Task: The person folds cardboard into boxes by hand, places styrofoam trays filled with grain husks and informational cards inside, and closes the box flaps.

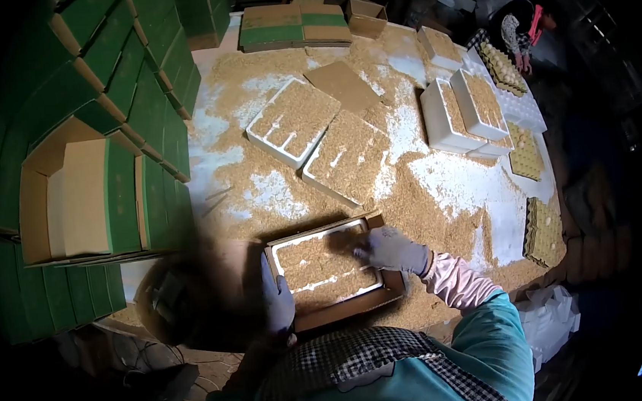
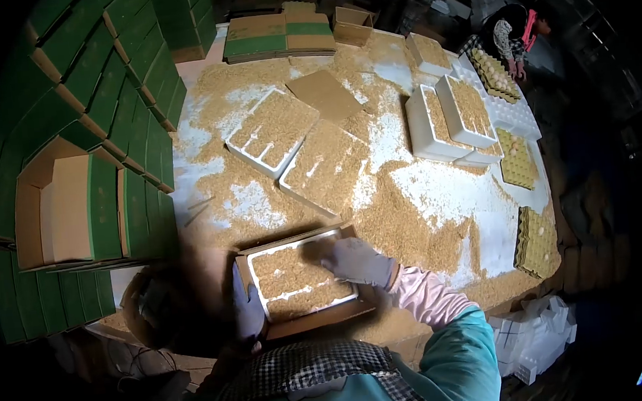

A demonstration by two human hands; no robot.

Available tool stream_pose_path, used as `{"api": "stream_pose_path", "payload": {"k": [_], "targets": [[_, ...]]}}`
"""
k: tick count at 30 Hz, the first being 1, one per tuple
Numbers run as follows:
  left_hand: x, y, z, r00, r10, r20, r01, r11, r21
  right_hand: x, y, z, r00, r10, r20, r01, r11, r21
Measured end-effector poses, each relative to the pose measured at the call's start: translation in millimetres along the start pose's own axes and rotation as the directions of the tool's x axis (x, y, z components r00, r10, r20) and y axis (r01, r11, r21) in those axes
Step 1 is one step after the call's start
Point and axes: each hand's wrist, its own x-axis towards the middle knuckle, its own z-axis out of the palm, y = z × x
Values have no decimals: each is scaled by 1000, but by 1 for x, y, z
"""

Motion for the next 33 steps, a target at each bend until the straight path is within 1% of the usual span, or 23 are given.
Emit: {"api": "stream_pose_path", "payload": {"k": [2,4,5,6,8,10,11,14,15,16,18,19,20,21,23,25,26,27,28,29,31,32,33], "targets": [[5,-15,8,999,-32,-3,31,984,-176,28,33,-43,961,241,-138,-165,896,413],[13,-20,12,998,-58,21,61,987,-151,81,106,-64,836,390,-386,-81,784,616],[15,-22,13,997,-67,30,70,989,-129,124,162,-59,742,378,-554,-47,853,519],[17,-23,15,996,-78,36,82,990,-115,157,202,-64,693,415,-590,-91,862,499],[22,-24,17,994,-102,38,105,991,-84,233,281,-56,650,467,-600,-212,869,447],[23,-25,20,992,-124,35,126,990,-58,275,303,-76,693,532,-487,-271,817,509],[25,-26,21,990,-137,34,138,989,-47,296,314,-71,634,495,-594,-365,869,335],[27,-27,23,987,-158,34,158,987,-16,316,316,-73,643,681,-351,-599,733,323],[28,-27,24,986,-162,34,163,987,-10,315,321,-70,666,654,-358,-591,756,282],[28,-28,23,986,-161,36,162,987,-3,310,322,-74,634,662,-400,-607,746,274],[26,-30,24,988,-151,39,151,989,7,289,335,-82,461,744,-484,-563,667,488],[26,-31,23,989,-138,46,138,990,9,275,369,-79,547,666,-507,-242,706,666],[22,-34,22,991,-127,47,126,992,13,266,388,-70,615,568,-546,103,629,770],[19,-35,20,992,-109,61,108,994,17,216,341,-86,578,552,-601,266,569,778],[9,-37,15,992,-57,112,54,998,28,148,286,-86,528,498,-688,397,572,718],[-7,-36,2,985,-23,170,18,999,28,93,295,-49,523,361,-772,343,740,579],[-16,-35,-11,984,-12,180,5,999,40,65,309,-19,449,308,-839,172,891,419],[-21,-34,-31,986,7,166,-17,998,58,27,244,-18,443,511,-736,129,776,617],[-23,-35,-58,997,36,68,-43,994,99,-3,210,-4,430,510,-745,183,759,625],[-19,-40,-91,986,100,-137,-74,980,183,-32,201,16,426,529,-734,143,762,632],[-11,-50,-158,823,213,-527,-18,936,351,-85,171,50,357,622,-697,94,718,690],[-12,-41,-197,893,-44,-449,103,989,109,-105,153,62,299,686,-663,98,670,736],[-17,-27,-224,938,26,-347,147,874,463,-122,149,73,275,689,-671,103,673,733]]}}
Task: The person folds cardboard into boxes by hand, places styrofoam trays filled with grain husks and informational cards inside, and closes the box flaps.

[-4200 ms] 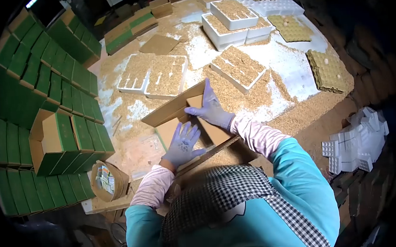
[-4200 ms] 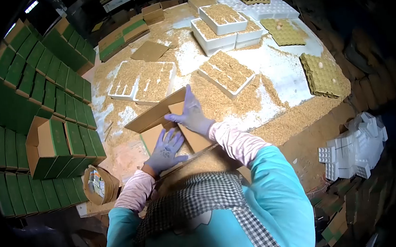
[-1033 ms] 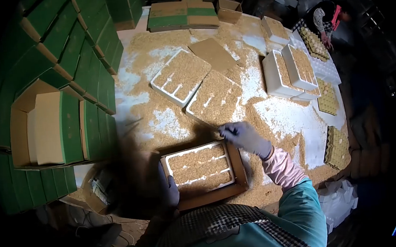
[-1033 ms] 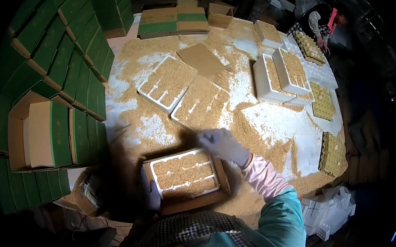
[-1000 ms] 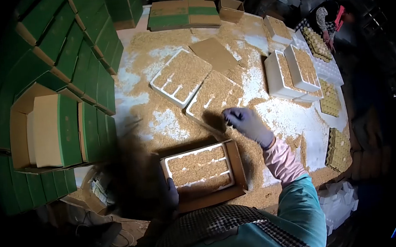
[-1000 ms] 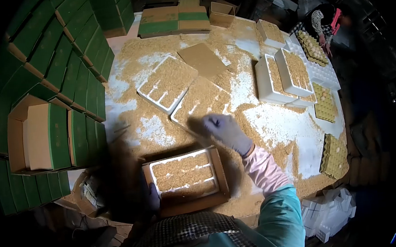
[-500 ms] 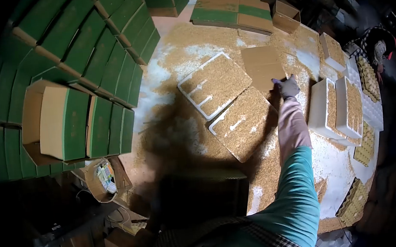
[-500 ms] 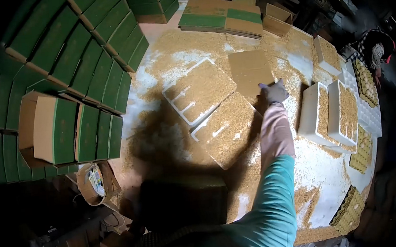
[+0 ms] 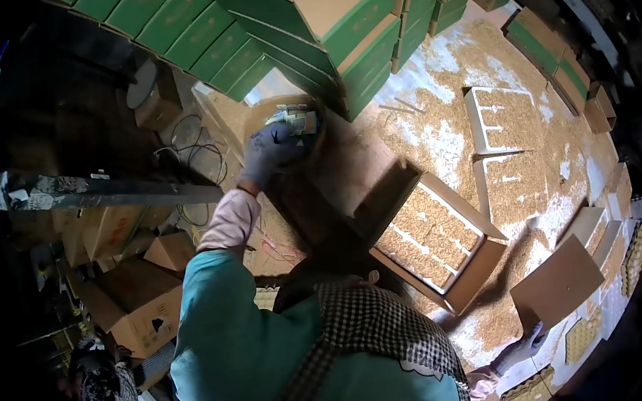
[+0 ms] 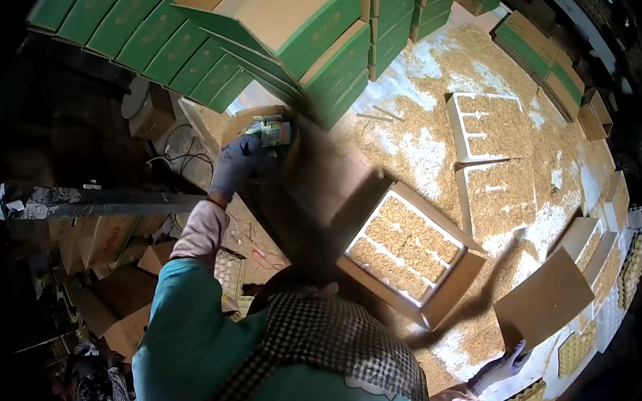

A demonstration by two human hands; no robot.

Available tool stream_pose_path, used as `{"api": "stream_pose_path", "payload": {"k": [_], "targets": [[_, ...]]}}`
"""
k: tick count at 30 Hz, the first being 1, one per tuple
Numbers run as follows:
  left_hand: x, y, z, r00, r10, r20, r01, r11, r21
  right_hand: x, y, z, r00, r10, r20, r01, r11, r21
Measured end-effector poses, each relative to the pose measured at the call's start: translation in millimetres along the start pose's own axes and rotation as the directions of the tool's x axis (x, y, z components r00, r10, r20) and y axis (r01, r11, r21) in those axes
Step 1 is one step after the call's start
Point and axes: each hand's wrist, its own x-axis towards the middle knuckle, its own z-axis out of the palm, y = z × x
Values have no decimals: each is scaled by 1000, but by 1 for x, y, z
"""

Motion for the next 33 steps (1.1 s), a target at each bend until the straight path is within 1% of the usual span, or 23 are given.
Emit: {"api": "stream_pose_path", "payload": {"k": [1,2,3,6,7,9,11,15,17,18,19,20,21,22,24,25,26,27,29,30,31,32,33], "targets": [[10,-53,27,997,78,-19,-75,990,116,-16,5,-11,1000,-3,-27,3,1000,5],[20,-105,54,987,156,-39,-142,961,237,-27,10,-20,998,-59,-30,56,995,-83],[30,-155,80,971,232,-58,-197,914,356,-36,5,-20,998,-27,-63,23,998,-64],[35,-155,89,989,150,3,-128,833,538,-58,-44,-12,996,-72,-58,72,997,-3],[38,-156,87,987,160,10,-141,839,526,-61,-51,-18,959,-282,-14,268,924,-274],[38,-174,72,915,393,94,-393,813,430,-64,-59,-17,996,-49,-75,55,995,81],[40,-204,70,820,559,124,-558,732,391,-73,-75,-9,997,-69,-28,72,987,146],[42,-185,30,850,442,287,-474,879,49,-92,-106,18,991,-121,58,103,962,252],[42,-159,5,830,399,389,-388,915,-109,-93,-102,25,988,-135,72,103,935,338],[33,-130,-11,817,419,397,-406,906,-119,-87,-88,24,981,-156,115,110,938,329],[16,-88,-29,894,373,248,-373,927,-51,-80,-77,19,974,-172,150,118,942,314],[4,-50,-35,939,331,93,-332,943,-2,-84,-92,27,975,-199,104,154,930,335],[-1,-20,-24,845,535,-13,-535,845,-17,-89,-111,41,973,-225,54,192,918,348],[-14,36,-20,853,496,162,-511,857,66,-88,-110,48,923,-383,26,358,884,300],[-49,112,18,705,699,120,-636,698,-329,-87,-113,66,747,-659,89,641,749,169],[-56,131,75,482,840,249,-876,466,124,-91,-119,77,632,-754,179,751,653,101],[-75,139,115,488,848,209,-872,459,172,-95,-124,91,529,-775,346,804,588,90],[-80,143,120,487,742,461,-836,549,-1,-98,-125,98,403,-762,508,850,517,101],[-72,120,131,575,786,225,-818,550,168,-100,-82,114,280,-400,872,892,445,-82],[-62,115,103,648,749,137,-752,658,-35,-96,-64,116,220,-296,930,871,489,-50],[-48,82,123,678,687,-261,-735,642,-218,-92,-52,116,147,-188,971,842,539,-24],[-53,116,81,802,560,-206,-595,727,-342,-94,-58,119,148,-143,979,853,519,-53],[-54,133,77,702,682,-206,-712,680,-175,-95,-47,129,129,-166,978,856,517,-25]]}}
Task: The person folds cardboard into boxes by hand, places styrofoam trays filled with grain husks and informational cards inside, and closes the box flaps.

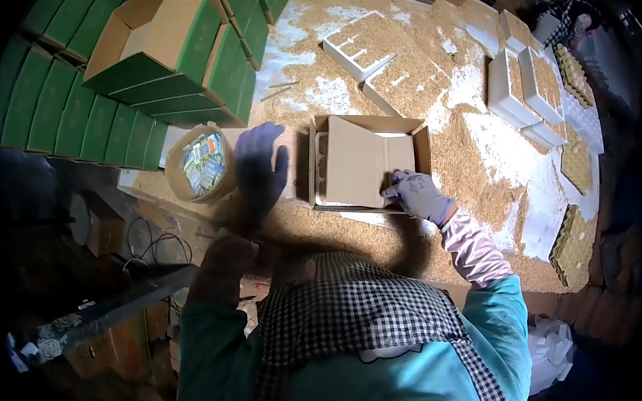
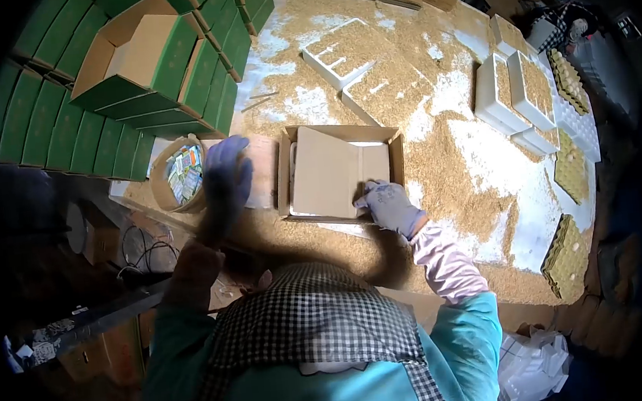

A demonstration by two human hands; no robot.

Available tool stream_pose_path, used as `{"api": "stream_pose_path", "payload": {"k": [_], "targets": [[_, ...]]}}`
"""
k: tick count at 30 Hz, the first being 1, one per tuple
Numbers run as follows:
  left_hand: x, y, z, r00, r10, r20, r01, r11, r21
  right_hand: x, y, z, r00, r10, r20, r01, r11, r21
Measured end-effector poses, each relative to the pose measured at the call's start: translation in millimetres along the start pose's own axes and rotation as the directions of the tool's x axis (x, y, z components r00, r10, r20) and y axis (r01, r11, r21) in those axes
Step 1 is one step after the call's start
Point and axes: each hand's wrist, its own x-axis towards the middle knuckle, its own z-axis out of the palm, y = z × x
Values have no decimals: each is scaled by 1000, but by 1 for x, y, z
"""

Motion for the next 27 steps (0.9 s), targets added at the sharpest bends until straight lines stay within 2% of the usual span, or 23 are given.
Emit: {"api": "stream_pose_path", "payload": {"k": [1,2,3,4,6,7,8,9,10,11,13,15,16,17,18,19,20,21,22,24,25,26,27], "targets": [[13,13,1,987,155,31,-158,978,136,5,-3,2,1000,8,24,-7,998,-70],[21,37,14,943,236,235,-245,969,8,13,-6,1,999,15,44,-8,989,-147],[8,38,41,840,309,446,-411,899,151,19,-7,-7,989,29,147,-16,996,-93],[-30,7,82,751,211,626,-427,878,216,16,-9,-13,990,23,139,-10,996,-94],[-28,0,103,432,-105,896,-476,817,325,2,-15,-27,985,28,-170,-16,997,70],[-26,-2,99,594,94,799,-346,927,148,-11,-18,-51,950,207,-233,-126,939,320],[-24,-3,88,740,240,629,-248,966,-77,-23,-18,-62,836,330,-439,-156,909,387],[-10,5,65,849,337,407,-276,940,-202,-31,1,-55,764,462,-450,-245,853,461],[-13,4,56,955,115,275,-60,978,-200,-36,23,-46,681,580,-447,-320,785,531],[-16,3,46,986,-116,121,145,951,-272,-32,37,-34,788,534,-306,-299,766,569],[-46,-49,62,729,-452,513,653,683,-327,-9,31,-13,929,342,-139,-157,708,689],[-47,-49,80,552,-398,732,777,564,-279,18,31,19,984,135,-120,-75,908,411],[-42,-35,85,518,-464,719,801,559,-216,30,35,30,981,84,-176,-25,949,313],[-22,-14,84,496,-530,688,816,555,-160,28,37,31,916,193,-352,-59,932,357],[-56,-32,122,673,-637,375,702,710,-55,17,40,36,812,286,-509,-68,912,404],[-53,-33,112,680,-660,320,709,703,-55,10,53,70,730,432,-530,-178,868,463],[-45,-30,96,642,-637,427,749,641,-170,13,66,103,626,568,-535,-277,803,528],[-37,-25,80,612,-583,534,778,564,-277,15,50,87,747,598,-291,-116,549,828],[-36,-25,72,607,-550,573,786,523,-330,16,29,63,865,500,-48,-42,167,985],[-35,-26,62,571,-493,657,814,443,-376,25,19,42,853,502,-145,101,113,988],[-29,-32,54,573,-479,665,813,437,-386,28,12,26,842,536,-63,101,-43,994],[-20,-34,43,576,-466,672,811,431,-396,32,7,10,861,498,-105,149,-50,988],[-6,-30,12,644,-406,649,739,549,-390,35,7,1,868,481,-125,221,-150,964]]}}
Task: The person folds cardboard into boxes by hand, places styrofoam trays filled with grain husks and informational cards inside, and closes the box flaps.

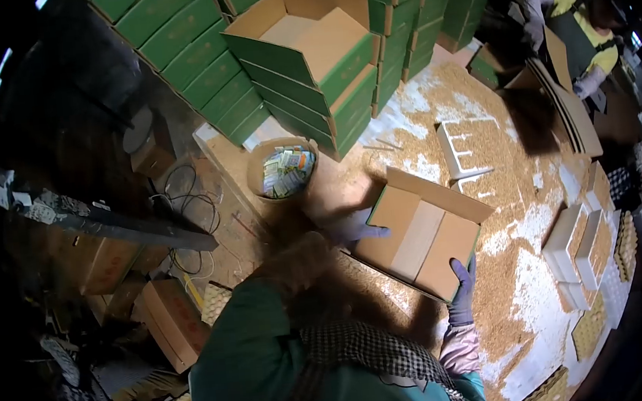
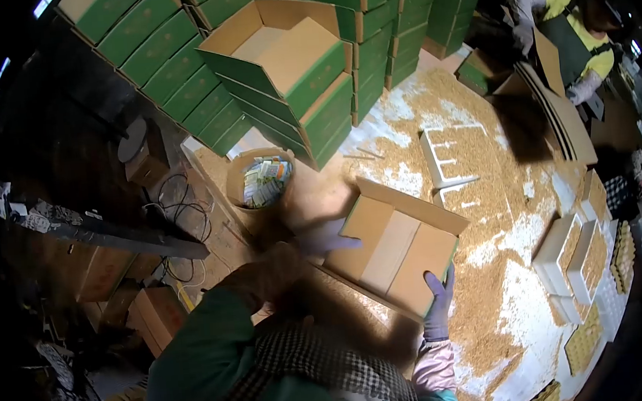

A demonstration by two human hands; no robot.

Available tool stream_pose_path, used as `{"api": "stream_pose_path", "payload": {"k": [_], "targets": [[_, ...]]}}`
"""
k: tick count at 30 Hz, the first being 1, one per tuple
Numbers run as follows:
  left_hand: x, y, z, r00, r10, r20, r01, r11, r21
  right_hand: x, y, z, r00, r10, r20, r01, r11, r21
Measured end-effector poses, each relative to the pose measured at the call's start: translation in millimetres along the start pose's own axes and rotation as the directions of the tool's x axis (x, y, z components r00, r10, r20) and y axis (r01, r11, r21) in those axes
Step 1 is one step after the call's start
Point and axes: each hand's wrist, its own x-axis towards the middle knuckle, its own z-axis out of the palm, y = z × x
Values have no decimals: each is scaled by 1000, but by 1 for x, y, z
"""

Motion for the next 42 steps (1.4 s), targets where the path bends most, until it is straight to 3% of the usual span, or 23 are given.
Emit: {"api": "stream_pose_path", "payload": {"k": [1,2,3,4,5,7,9,12,16,17,18,19,22,25,27,29,30,31,33,34,37,40,42], "targets": [[-15,13,-27,996,83,28,-85,991,103,3,-7,3,1000,-10,18,7,992,125],[-19,23,-65,950,200,-239,-202,979,17,8,-15,9,999,38,-27,-30,970,240],[-23,33,-103,804,308,-509,-355,935,5,8,-37,31,999,28,-23,-17,926,378],[-27,43,-140,598,378,-707,-471,879,72,23,-38,37,977,-207,-53,214,956,199],[-39,73,-185,314,454,-834,-346,873,344,46,-50,48,940,-340,-38,342,933,111],[-46,101,-269,100,386,-917,-164,915,367,93,-77,86,871,-491,-15,492,870,38],[-25,79,-350,401,338,-851,-487,866,114,142,-110,144,808,-589,22,589,808,16],[-2,52,-394,546,411,-730,-493,862,117,203,-149,229,643,-755,128,766,638,-79],[4,49,-377,495,540,-681,-606,776,174,227,-139,333,338,-775,534,895,90,-436],[-8,54,-374,576,518,-632,-543,821,179,230,-136,353,295,-641,709,873,-121,-473],[-3,44,-371,464,552,-693,-595,774,217,233,-133,372,237,-475,848,846,-328,-420],[6,33,-369,460,470,-754,-595,793,132,256,-130,365,476,-437,763,877,177,-446],[-32,21,-341,433,501,-749,-488,829,273,252,-116,357,640,-544,542,728,203,-655],[-128,-44,-325,451,623,-639,-467,775,426,199,-61,331,577,-782,236,537,145,-831],[-232,-132,-349,299,719,-627,-148,684,714,142,-3,310,579,-808,110,452,206,-868],[-368,-186,-370,64,582,-811,304,762,571,74,75,303,848,-528,48,358,503,-786],[-435,-192,-375,-135,568,-812,538,730,421,44,119,306,988,-132,77,148,694,-704],[-494,-189,-382,-286,620,-731,723,640,259,22,149,324,947,260,187,-65,728,-682],[-575,-166,-400,-275,775,-569,909,401,108,-23,202,537,601,649,467,-79,629,-773],[-608,-154,-409,-217,828,-518,953,295,73,-10,248,565,411,723,555,-28,619,-785],[-623,-174,-449,-165,873,-458,986,151,-68,63,445,587,142,735,663,-224,676,-702],[-616,-228,-448,-198,798,-570,979,188,-77,106,528,681,308,931,195,-684,359,-636],[-602,-278,-432,-247,681,-689,959,273,-74,155,636,685,804,562,193,-189,550,-813]]}}
